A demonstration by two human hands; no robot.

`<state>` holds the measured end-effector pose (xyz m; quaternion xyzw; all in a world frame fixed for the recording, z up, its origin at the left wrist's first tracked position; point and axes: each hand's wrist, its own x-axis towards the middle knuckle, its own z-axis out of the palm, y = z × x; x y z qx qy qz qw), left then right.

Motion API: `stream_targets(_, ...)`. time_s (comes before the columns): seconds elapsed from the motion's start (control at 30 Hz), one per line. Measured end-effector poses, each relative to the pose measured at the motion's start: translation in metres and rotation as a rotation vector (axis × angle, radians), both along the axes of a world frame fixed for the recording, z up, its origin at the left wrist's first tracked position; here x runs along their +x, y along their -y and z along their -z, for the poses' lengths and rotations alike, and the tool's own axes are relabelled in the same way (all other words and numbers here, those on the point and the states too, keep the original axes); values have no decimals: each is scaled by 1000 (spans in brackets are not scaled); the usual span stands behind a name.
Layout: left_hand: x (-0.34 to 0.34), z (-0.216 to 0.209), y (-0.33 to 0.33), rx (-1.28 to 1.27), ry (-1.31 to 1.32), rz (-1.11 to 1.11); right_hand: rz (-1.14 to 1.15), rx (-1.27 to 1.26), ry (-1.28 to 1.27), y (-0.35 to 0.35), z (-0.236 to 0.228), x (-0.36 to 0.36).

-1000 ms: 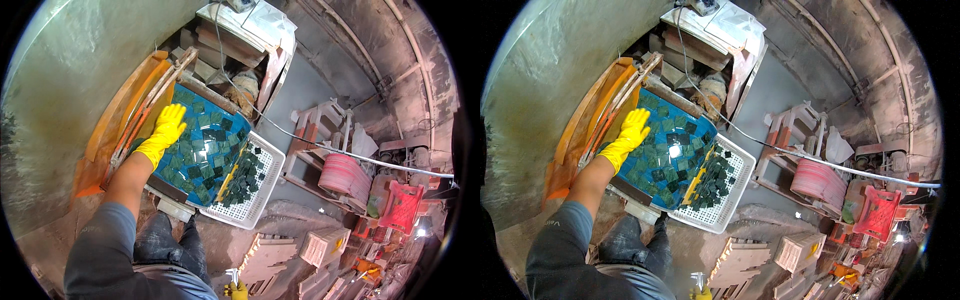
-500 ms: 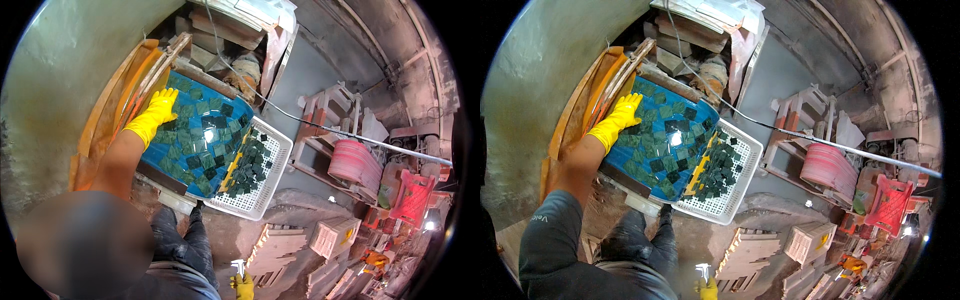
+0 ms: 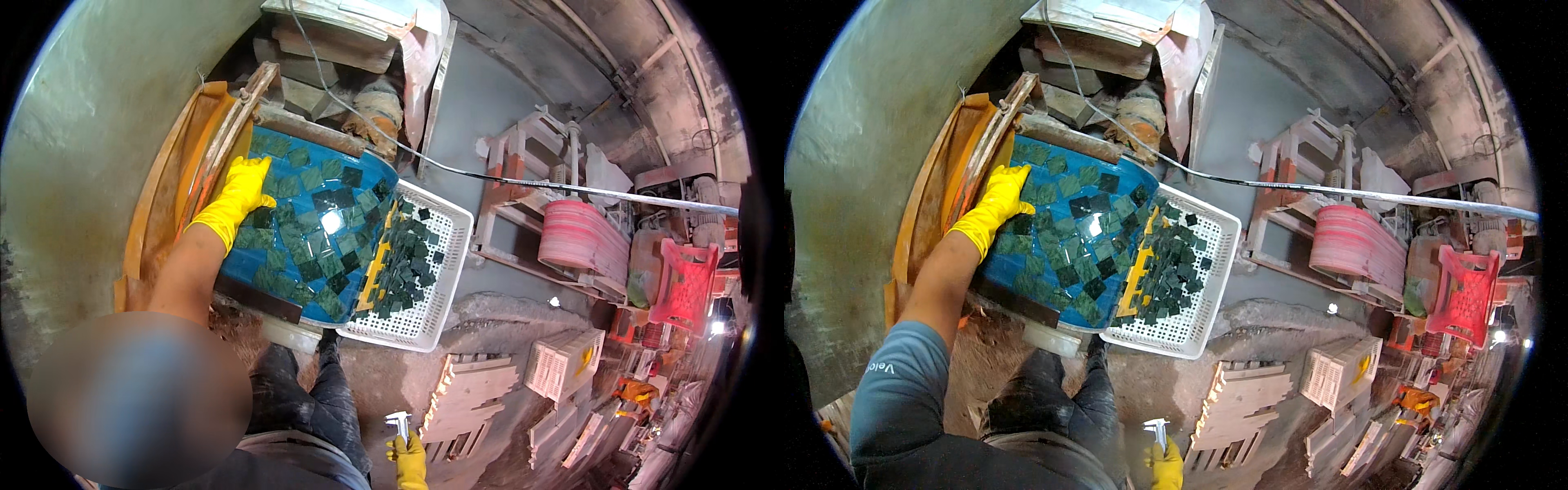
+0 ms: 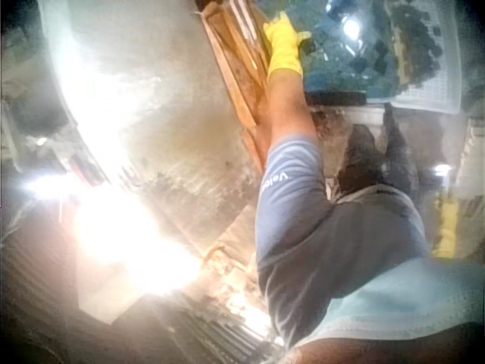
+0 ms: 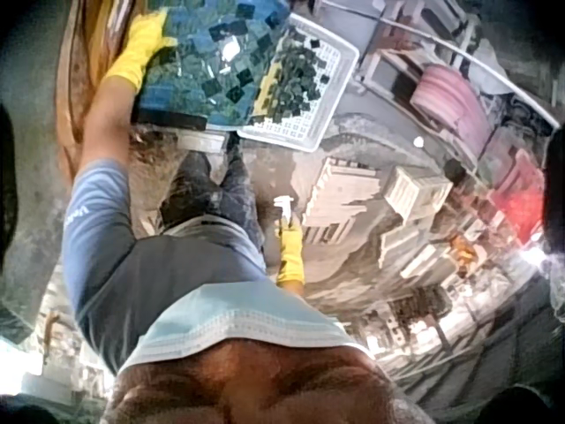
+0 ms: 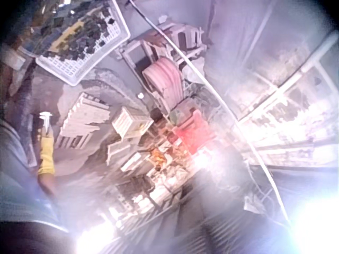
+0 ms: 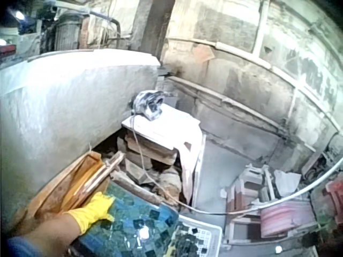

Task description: The person measures small green square tiles with a caliper and places them into a white basket. They repeatedly pick tiles from a blue tray, measure them, and transfer them to the basket. The person also moves a large metal sheet on a roller conveyor.

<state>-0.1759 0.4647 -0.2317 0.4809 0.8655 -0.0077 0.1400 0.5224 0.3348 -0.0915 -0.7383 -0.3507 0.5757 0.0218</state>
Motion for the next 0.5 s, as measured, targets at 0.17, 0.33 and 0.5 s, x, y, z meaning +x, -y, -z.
stream_targets(0.17,7,-19,-13,-100,-39,-8,3,13,35,-3,-2,-9)
stream_targets(0.33,5,-25,-24,-195,-64,-10,4,20,26,-2,1,-11)
stream_targets(0.5,11,-40,-28,-247,-19,-21,-33,2,31,1,3,-14)
